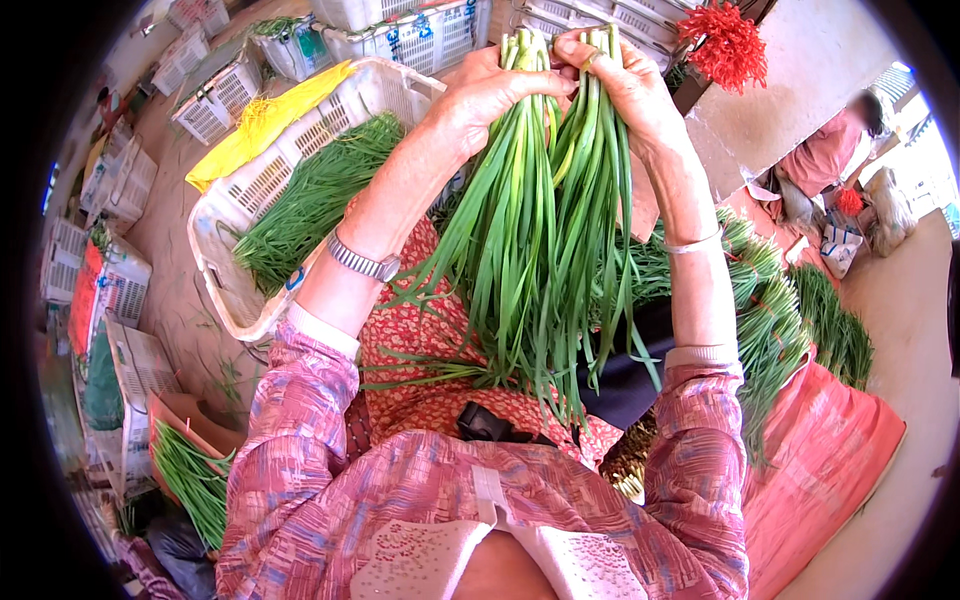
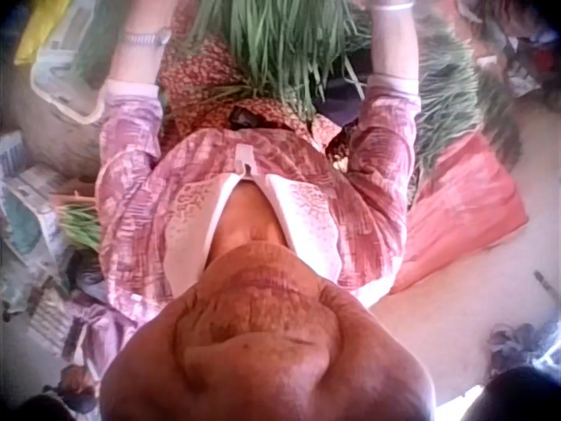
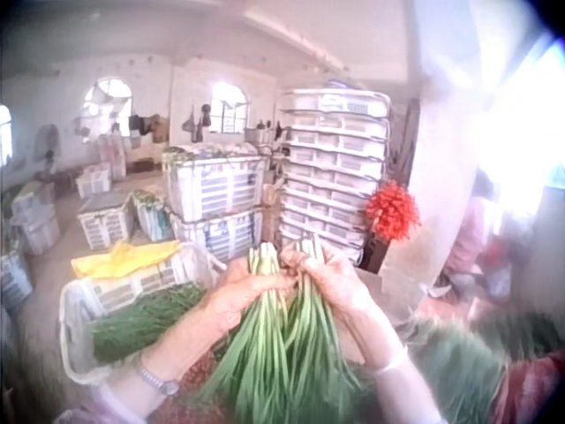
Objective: The person sorts bunches of green onions by hand, removing damaged leaves, and then bundles them together using a red ribbon.
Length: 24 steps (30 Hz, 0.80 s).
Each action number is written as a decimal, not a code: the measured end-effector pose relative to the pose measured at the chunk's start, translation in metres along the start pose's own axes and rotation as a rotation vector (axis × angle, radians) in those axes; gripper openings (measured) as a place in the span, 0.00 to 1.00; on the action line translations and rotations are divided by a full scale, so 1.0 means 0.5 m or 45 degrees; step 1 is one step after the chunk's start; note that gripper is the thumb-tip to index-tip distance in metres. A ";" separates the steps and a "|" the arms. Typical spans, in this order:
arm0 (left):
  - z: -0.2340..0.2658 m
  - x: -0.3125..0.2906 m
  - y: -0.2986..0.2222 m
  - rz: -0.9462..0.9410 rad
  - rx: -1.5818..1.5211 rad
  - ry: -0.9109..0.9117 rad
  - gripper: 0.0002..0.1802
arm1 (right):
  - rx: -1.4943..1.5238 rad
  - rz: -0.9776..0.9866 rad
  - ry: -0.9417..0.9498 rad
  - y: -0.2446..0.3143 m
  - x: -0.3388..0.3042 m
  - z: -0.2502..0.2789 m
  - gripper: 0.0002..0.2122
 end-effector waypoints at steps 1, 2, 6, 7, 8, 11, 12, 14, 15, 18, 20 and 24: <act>0.005 0.001 0.002 0.036 -0.049 -0.022 0.15 | 0.015 0.028 -0.058 0.001 -0.002 0.007 0.10; 0.011 0.001 0.004 0.072 -0.098 -0.042 0.13 | 0.029 0.056 -0.116 0.000 -0.004 0.012 0.10; 0.044 -0.014 0.001 0.126 -0.038 0.048 0.13 | 0.102 0.040 -0.104 0.006 -0.009 0.033 0.08; 0.052 -0.020 0.004 0.122 0.030 -0.027 0.13 | 0.141 0.051 -0.133 0.006 -0.008 0.038 0.09; 0.052 -0.025 0.009 0.126 0.024 -0.028 0.13 | 0.119 0.054 -0.159 0.009 -0.007 0.043 0.09; 0.016 -0.046 0.022 0.134 0.293 0.081 0.15 | 0.143 0.103 -0.157 0.012 0.002 0.063 0.08; -0.002 -0.051 0.024 0.154 0.285 0.114 0.16 | 0.141 0.100 -0.151 0.012 0.005 0.060 0.08; -0.010 -0.037 0.041 0.107 0.359 0.106 0.17 | 0.099 0.154 -0.177 0.010 0.011 0.052 0.08; -0.015 -0.035 0.043 0.082 0.363 0.086 0.18 | 0.127 0.160 -0.173 0.008 0.010 0.046 0.08; -0.017 -0.030 0.053 0.083 0.333 0.063 0.20 | 0.093 0.179 -0.149 0.006 0.005 0.034 0.08; -0.018 -0.027 0.058 0.076 0.312 0.087 0.19 | 0.008 0.131 -0.154 0.005 0.000 0.034 0.08; -0.017 -0.036 0.056 0.166 0.188 0.238 0.14 | -0.030 0.170 -0.146 0.010 -0.004 0.016 0.08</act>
Point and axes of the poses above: each hand's wrist, its own x-axis towards the middle knuckle, its own z-axis out of the back of the hand, y = z × x, the point moved 2 cm from there along x, towards the middle knuckle, and after that the axes turned 15 degrees about z, right-handed, at the moved point
